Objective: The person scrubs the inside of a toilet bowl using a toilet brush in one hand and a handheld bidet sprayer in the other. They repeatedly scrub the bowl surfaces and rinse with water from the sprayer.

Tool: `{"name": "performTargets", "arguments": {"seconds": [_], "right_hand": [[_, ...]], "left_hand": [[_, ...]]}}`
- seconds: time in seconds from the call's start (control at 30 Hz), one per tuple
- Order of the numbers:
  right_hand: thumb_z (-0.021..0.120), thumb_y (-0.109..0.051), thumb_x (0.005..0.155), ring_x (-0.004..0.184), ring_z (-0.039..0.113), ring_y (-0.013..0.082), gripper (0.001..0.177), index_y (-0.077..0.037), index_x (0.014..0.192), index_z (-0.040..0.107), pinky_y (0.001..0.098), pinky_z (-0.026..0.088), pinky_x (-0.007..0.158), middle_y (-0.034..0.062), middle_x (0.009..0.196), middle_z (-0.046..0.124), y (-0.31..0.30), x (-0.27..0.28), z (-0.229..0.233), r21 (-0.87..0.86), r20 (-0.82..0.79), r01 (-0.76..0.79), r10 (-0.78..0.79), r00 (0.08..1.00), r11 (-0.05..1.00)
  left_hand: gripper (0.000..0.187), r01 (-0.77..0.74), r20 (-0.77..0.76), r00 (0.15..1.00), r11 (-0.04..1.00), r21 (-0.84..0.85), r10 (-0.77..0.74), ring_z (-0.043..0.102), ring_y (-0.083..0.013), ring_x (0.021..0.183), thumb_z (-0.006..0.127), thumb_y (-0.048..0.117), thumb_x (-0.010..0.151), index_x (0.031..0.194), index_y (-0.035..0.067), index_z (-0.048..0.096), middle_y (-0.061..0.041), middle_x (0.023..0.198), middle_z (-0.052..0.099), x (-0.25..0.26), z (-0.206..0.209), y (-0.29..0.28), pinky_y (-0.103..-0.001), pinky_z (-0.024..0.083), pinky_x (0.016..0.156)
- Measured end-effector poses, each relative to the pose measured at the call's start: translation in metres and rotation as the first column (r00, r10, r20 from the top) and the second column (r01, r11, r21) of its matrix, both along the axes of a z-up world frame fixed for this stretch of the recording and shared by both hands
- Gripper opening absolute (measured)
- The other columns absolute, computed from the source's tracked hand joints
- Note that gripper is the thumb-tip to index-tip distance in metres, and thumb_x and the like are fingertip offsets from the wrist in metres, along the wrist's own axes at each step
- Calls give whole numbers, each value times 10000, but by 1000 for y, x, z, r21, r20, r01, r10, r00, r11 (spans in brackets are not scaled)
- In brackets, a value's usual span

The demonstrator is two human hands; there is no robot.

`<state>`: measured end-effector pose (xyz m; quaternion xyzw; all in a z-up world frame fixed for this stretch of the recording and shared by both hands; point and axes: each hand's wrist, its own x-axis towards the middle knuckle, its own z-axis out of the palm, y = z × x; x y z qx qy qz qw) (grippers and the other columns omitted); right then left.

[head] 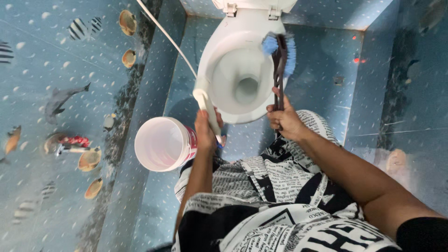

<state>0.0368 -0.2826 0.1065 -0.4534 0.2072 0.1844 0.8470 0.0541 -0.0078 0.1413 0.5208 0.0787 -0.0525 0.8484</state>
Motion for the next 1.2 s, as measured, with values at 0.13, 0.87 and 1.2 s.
{"name": "performTargets", "arguments": {"seconds": [0.13, 0.87, 1.2], "right_hand": [[558, 167, 839, 587, 475, 81, 964, -314, 1612, 241, 242, 385, 451, 33, 1002, 558, -7, -10, -14, -81, 57, 3, 2, 998, 997], [571, 205, 794, 542, 390, 34, 979, -376, 1552, 357, 214, 324, 433, 8, 956, 551, -31, 11, -32, 252, 35, 94, -106, 994, 963], [575, 180, 826, 553, 407, 31, 964, -371, 1578, 326, 214, 317, 417, 9, 959, 537, -34, 9, -20, 219, 83, -12, -7, 997, 976]], "left_hand": [[538, 15, 45, 999, 983, 183, -24, 523, -147, 612, 463, 546, 1038, 1092, 24, 580, -47, 727, 566, 33, 55, -6, -302, 419, 558], [404, 15, 50, 997, 833, 553, -51, 472, -71, 548, 526, 478, 1041, 1024, 85, 618, 20, 664, 526, 33, 76, -51, -247, 387, 486], [402, 263, 10, 943, 762, 592, -333, 462, -72, 613, 548, 456, 1071, 967, 69, 579, 12, 696, 525, -3, 70, -104, -245, 394, 557]]}}
